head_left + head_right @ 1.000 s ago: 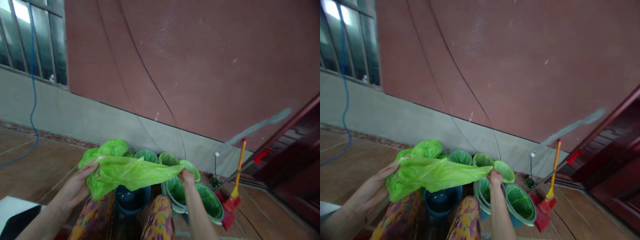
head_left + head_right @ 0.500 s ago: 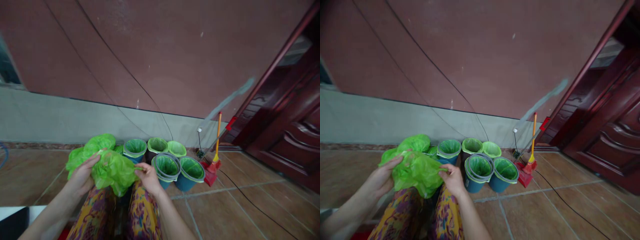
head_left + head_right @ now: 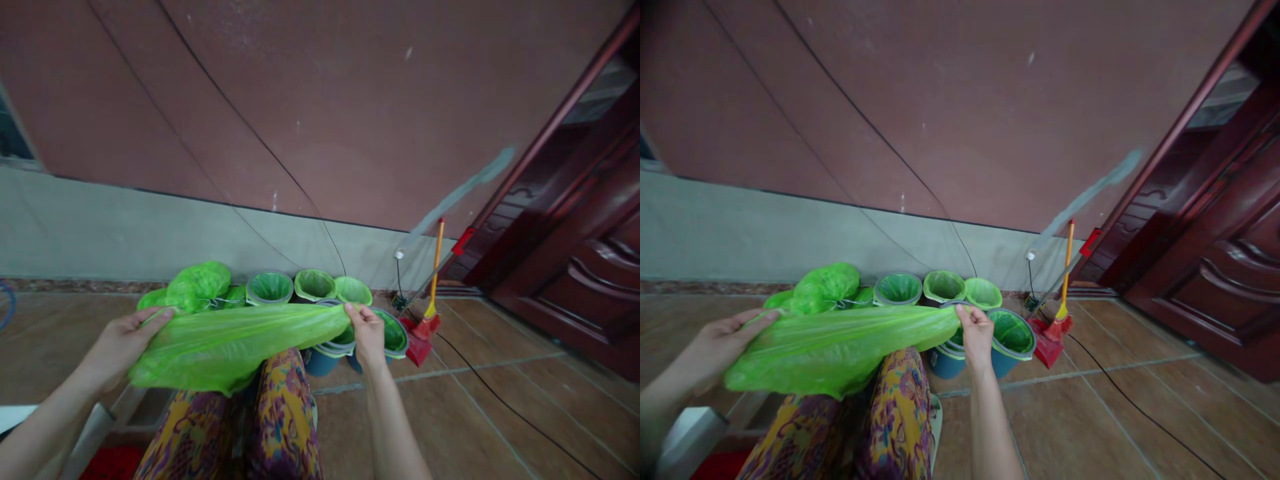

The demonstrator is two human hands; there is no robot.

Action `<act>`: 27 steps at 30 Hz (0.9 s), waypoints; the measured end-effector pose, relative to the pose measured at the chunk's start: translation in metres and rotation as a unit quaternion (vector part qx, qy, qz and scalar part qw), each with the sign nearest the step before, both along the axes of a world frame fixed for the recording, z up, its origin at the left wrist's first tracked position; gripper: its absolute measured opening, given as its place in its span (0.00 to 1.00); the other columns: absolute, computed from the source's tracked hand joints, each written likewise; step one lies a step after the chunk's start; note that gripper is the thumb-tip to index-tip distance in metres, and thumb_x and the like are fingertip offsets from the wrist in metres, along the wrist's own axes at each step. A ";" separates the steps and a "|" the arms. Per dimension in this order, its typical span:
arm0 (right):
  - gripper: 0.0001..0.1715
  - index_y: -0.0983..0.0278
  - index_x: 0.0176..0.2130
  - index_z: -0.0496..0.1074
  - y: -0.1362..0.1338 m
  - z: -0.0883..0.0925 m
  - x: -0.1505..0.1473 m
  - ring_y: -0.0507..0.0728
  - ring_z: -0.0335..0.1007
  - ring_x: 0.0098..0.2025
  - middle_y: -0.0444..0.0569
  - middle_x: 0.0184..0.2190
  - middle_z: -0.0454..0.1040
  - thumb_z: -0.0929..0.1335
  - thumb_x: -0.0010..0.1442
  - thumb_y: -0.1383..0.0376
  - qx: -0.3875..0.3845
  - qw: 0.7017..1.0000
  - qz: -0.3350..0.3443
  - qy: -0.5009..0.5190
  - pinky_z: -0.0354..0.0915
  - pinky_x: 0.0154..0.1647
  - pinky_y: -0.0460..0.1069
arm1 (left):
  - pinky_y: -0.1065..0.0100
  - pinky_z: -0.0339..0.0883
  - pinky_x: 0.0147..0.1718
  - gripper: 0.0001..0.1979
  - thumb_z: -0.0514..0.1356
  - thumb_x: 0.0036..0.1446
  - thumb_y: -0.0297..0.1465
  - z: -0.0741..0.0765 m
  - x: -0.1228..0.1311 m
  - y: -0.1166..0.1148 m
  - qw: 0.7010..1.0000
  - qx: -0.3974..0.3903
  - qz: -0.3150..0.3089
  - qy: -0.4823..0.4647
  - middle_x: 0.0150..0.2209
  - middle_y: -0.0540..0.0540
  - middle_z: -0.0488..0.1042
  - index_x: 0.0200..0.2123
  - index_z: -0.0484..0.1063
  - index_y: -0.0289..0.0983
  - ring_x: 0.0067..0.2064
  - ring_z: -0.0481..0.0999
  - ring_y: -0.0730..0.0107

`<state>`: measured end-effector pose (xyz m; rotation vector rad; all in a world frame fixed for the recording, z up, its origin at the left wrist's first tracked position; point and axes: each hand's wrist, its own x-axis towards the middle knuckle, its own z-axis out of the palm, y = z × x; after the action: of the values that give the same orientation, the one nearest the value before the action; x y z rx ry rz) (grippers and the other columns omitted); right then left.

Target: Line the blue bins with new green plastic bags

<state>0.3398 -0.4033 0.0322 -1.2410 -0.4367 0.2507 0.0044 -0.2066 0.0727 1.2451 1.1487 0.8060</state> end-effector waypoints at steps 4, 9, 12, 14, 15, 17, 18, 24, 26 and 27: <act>0.24 0.66 0.23 0.75 -0.013 -0.001 0.008 0.49 0.61 0.23 0.41 0.20 0.72 0.80 0.39 0.51 0.016 0.999 -0.037 0.006 0.58 0.27 0.46 | 0.72 0.75 0.27 0.13 0.68 0.47 0.24 0.007 -0.004 0.007 0.995 -0.072 0.023 -0.069 0.28 0.51 0.83 0.38 0.79 0.38 0.27 0.80 0.69; 0.24 0.65 0.24 0.75 -0.016 0.006 0.005 0.48 0.62 0.24 0.41 0.21 0.72 0.80 0.40 0.50 0.035 0.998 -0.053 0.016 0.58 0.28 0.45 | 0.74 0.76 0.29 0.10 0.60 0.56 0.23 0.024 -0.005 0.010 0.977 -0.105 0.067 -0.172 0.36 0.48 0.85 0.39 0.80 0.36 0.34 0.80 0.70; 0.23 0.65 0.25 0.74 -0.014 0.014 -0.003 0.48 0.62 0.23 0.41 0.21 0.73 0.80 0.40 0.51 0.053 0.997 -0.052 0.022 0.59 0.27 0.45 | 0.71 0.78 0.33 0.11 0.59 0.56 0.26 0.026 0.001 0.002 0.951 -0.055 0.079 -0.294 0.40 0.48 0.84 0.41 0.79 0.41 0.40 0.81 0.68; 0.23 0.65 0.24 0.74 -0.011 0.019 -0.009 0.48 0.62 0.23 0.40 0.21 0.72 0.81 0.39 0.51 0.065 0.996 -0.044 0.028 0.58 0.26 0.45 | 0.71 0.78 0.36 0.20 0.66 0.48 0.26 0.018 0.009 -0.003 0.952 -0.016 0.033 -0.305 0.43 0.51 0.84 0.46 0.78 0.45 0.43 0.81 0.67; 0.23 0.65 0.24 0.74 -0.010 0.022 -0.012 0.48 0.62 0.23 0.40 0.21 0.72 0.81 0.40 0.51 0.069 0.996 -0.038 0.030 0.58 0.26 0.44 | 0.72 0.77 0.37 0.28 0.70 0.43 0.25 0.012 0.014 -0.004 0.960 -0.005 0.005 -0.280 0.44 0.52 0.84 0.49 0.76 0.47 0.44 0.81 0.67; 0.23 0.65 0.26 0.75 -0.009 0.026 -0.016 0.48 0.62 0.23 0.41 0.21 0.72 0.80 0.41 0.52 0.073 0.997 -0.024 0.027 0.58 0.26 0.44 | 0.74 0.75 0.38 0.37 0.74 0.33 0.22 -0.002 0.024 -0.004 0.977 0.015 -0.029 -0.211 0.41 0.52 0.84 0.51 0.74 0.44 0.43 0.81 0.67; 0.22 0.65 0.27 0.76 -0.009 0.027 -0.017 0.48 0.62 0.23 0.41 0.21 0.72 0.80 0.42 0.52 0.072 0.997 -0.018 0.025 0.58 0.26 0.44 | 0.74 0.75 0.38 0.36 0.75 0.32 0.22 -0.007 0.028 -0.002 0.982 0.020 -0.032 -0.184 0.38 0.51 0.84 0.49 0.74 0.41 0.41 0.82 0.66; 0.22 0.65 0.29 0.77 -0.018 0.034 -0.013 0.50 0.66 0.26 0.42 0.24 0.75 0.80 0.42 0.52 0.063 0.996 -0.055 0.022 0.62 0.28 0.45 | 0.75 0.71 0.25 0.09 0.66 0.48 0.26 0.015 0.035 -0.003 0.988 0.024 0.061 -0.141 0.21 0.56 0.78 0.36 0.76 0.36 0.23 0.75 0.73; 0.22 0.65 0.31 0.78 -0.023 0.039 -0.014 0.51 0.67 0.27 0.42 0.25 0.75 0.80 0.43 0.51 0.059 0.996 -0.074 0.006 0.63 0.29 0.46 | 0.78 0.68 0.21 0.05 0.62 0.51 0.24 0.036 0.032 -0.009 0.983 0.035 0.114 -0.136 0.18 0.58 0.75 0.33 0.76 0.35 0.20 0.71 0.76; 0.22 0.65 0.31 0.79 -0.025 0.042 -0.015 0.51 0.67 0.28 0.43 0.26 0.76 0.79 0.44 0.51 0.055 0.995 -0.082 -0.007 0.64 0.30 0.46 | 0.79 0.67 0.20 0.04 0.61 0.51 0.24 0.046 0.030 -0.011 0.980 0.043 0.136 -0.138 0.17 0.58 0.74 0.31 0.76 0.35 0.19 0.69 0.77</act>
<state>0.3247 -0.4285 0.0743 -1.1640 -0.3527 0.0770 0.0347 -0.2175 0.1187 1.0172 1.0777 1.2054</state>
